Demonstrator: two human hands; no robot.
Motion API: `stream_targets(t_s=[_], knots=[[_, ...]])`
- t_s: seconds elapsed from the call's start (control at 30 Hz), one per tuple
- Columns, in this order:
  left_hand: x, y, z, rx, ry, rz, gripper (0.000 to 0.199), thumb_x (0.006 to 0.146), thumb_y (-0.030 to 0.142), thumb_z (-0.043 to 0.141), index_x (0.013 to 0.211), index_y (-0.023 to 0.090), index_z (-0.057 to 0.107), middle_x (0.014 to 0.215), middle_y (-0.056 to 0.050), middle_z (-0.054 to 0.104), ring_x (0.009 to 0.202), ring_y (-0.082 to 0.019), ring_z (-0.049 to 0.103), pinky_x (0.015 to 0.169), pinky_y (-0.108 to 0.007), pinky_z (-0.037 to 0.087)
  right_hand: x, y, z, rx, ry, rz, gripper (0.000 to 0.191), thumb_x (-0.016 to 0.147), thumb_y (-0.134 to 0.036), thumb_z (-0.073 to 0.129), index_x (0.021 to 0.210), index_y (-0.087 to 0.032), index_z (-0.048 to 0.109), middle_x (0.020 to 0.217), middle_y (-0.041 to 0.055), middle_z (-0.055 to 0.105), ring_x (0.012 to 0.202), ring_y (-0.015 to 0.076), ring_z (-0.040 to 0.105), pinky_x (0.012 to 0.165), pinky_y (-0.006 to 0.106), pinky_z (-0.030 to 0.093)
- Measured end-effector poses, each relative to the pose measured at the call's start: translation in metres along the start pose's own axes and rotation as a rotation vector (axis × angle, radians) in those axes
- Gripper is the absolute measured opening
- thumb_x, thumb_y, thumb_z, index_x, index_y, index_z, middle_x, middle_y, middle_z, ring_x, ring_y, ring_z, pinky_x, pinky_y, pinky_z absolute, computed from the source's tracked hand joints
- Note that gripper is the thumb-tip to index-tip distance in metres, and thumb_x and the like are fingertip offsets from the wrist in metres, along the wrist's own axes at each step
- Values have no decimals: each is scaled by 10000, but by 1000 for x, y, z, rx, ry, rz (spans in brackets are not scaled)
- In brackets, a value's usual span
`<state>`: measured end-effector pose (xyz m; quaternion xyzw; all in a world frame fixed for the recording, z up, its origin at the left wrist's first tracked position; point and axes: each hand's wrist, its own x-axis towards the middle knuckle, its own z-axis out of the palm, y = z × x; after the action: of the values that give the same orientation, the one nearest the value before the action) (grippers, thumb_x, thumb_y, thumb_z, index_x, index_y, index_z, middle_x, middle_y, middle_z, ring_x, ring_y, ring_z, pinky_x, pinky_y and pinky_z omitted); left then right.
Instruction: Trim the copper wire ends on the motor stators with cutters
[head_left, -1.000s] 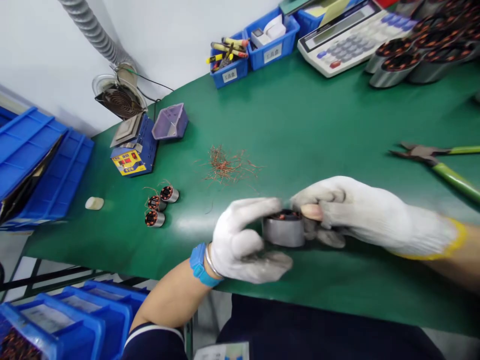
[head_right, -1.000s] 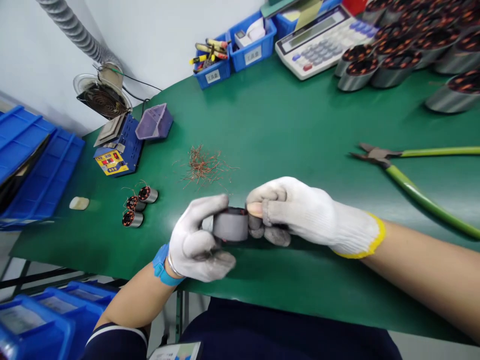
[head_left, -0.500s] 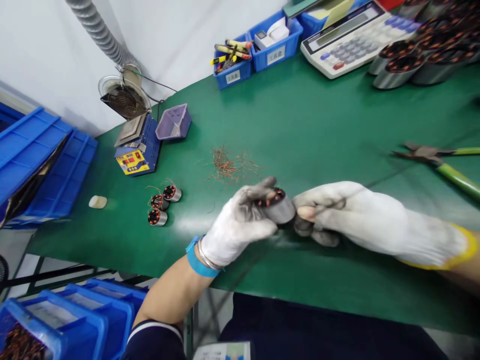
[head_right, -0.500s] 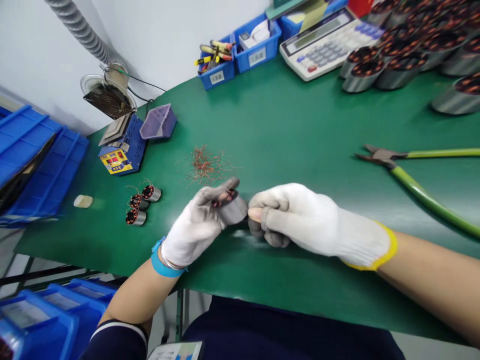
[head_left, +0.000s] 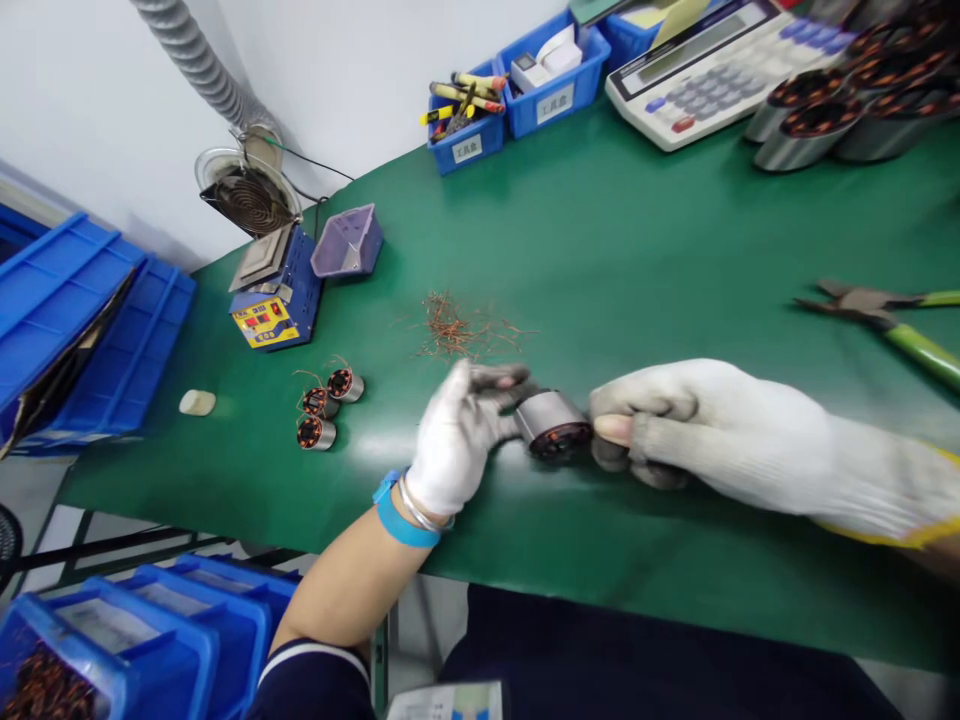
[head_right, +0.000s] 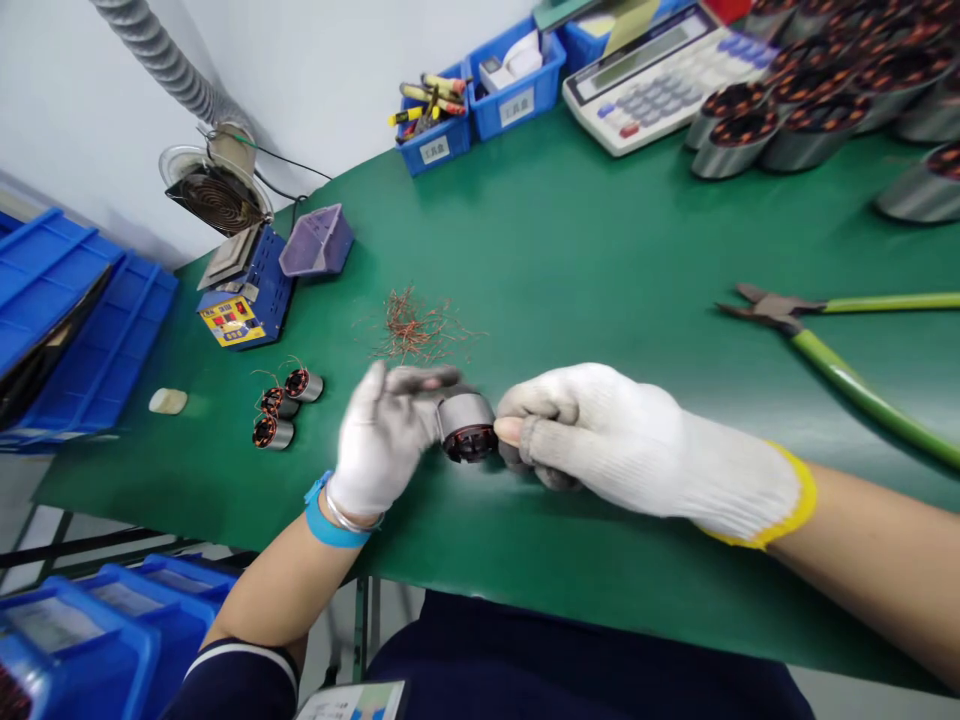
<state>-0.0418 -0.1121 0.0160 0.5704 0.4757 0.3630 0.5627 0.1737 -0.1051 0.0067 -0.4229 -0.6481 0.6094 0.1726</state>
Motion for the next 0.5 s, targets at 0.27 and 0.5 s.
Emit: stream_targets(t_s=[0.27, 0.5], knots=[[-7, 2, 0, -394, 66, 105, 451, 822, 642, 615, 747, 202, 553, 1050, -80, 706, 1025, -254, 697, 939, -477, 578, 1, -3, 3, -17, -44, -4, 550, 807, -727, 507, 723, -187, 571, 589, 25, 543, 505, 115, 423, 470, 256, 320], [0, -11, 1, 614, -157, 127, 556, 685, 397, 774, 1184, 193, 639, 1113, -92, 727, 1013, -279, 690, 956, -449, 548, 9, -8, 4, -416, 3, 2, 599, 831, -735, 293, 638, -209, 504, 598, 36, 565, 531, 136, 470, 523, 285, 376]])
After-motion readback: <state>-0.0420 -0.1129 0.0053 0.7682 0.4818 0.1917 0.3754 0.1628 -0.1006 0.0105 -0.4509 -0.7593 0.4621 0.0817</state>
